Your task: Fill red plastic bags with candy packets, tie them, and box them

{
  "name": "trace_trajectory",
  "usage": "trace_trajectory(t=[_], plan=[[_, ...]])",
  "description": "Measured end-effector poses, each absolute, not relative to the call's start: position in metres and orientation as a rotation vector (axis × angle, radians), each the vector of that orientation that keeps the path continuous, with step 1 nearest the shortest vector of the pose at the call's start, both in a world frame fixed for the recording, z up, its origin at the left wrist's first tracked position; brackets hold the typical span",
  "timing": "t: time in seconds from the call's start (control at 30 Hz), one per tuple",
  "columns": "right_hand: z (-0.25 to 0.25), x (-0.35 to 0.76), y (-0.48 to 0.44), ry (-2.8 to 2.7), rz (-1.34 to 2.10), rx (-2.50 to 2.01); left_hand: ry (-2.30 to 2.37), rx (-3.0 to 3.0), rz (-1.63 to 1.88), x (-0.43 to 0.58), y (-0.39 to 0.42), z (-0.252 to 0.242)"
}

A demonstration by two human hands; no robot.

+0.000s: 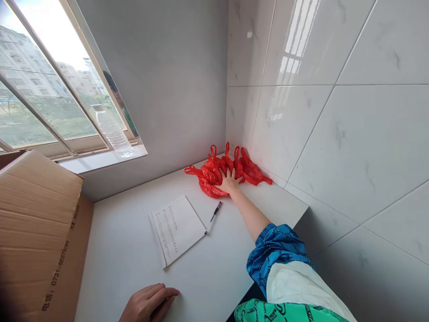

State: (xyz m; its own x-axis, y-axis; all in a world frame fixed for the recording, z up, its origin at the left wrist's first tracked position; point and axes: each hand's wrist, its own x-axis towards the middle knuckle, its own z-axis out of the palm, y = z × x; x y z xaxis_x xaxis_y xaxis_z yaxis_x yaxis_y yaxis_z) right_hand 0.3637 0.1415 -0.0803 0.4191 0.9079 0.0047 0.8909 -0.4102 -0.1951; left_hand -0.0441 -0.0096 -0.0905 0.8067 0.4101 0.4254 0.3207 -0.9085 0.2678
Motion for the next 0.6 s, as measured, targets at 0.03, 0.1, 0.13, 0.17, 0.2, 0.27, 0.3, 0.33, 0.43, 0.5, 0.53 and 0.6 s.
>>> trace_trajectory(t=[0.03,0.1,0.13,0.17,0.2,0.27,0.3,0.33,0.43,0.5,0.53,0.6], plan=[[-0.079,0.358,0.149,-1.572,0.159,-2.51,0.58,2.793,0.715,-0.044,-0.009,-0.091],[-0.076,0.348,0.163,-1.511,0.183,-2.529,0.587,2.773,0.7,-0.045,-0.008,-0.091],[-0.073,0.346,0.168,-1.492,0.203,-2.531,0.591,2.768,0.694,-0.045,-0.008,-0.091],[-0.07,0.345,0.172,-1.486,0.236,-2.524,0.596,2.765,0.688,-0.045,-0.008,-0.091],[-0.066,0.345,0.174,-1.492,0.277,-2.499,0.604,2.762,0.684,-0.046,-0.008,-0.09],[-0.059,0.354,0.173,-1.501,0.329,-2.379,0.619,2.753,0.667,-0.046,-0.009,-0.09],[-0.055,0.361,0.169,-1.467,0.314,-2.289,0.627,2.746,0.656,-0.046,-0.009,-0.09],[-0.053,0.371,0.163,-1.405,0.264,-2.19,0.636,2.737,0.648,-0.047,-0.009,-0.091],[-0.053,0.409,0.135,-1.067,0.026,-1.996,0.631,2.704,0.641,-0.048,-0.007,-0.093],[-0.06,0.432,0.112,-0.938,-0.008,-1.99,0.614,2.684,0.651,-0.048,-0.006,-0.094],[-0.065,0.441,0.101,-0.884,-0.009,-1.965,0.606,2.676,0.656,-0.048,-0.005,-0.094],[-0.077,0.453,0.082,-0.834,-0.005,-1.9,0.606,2.665,0.657,-0.048,-0.004,-0.095]])
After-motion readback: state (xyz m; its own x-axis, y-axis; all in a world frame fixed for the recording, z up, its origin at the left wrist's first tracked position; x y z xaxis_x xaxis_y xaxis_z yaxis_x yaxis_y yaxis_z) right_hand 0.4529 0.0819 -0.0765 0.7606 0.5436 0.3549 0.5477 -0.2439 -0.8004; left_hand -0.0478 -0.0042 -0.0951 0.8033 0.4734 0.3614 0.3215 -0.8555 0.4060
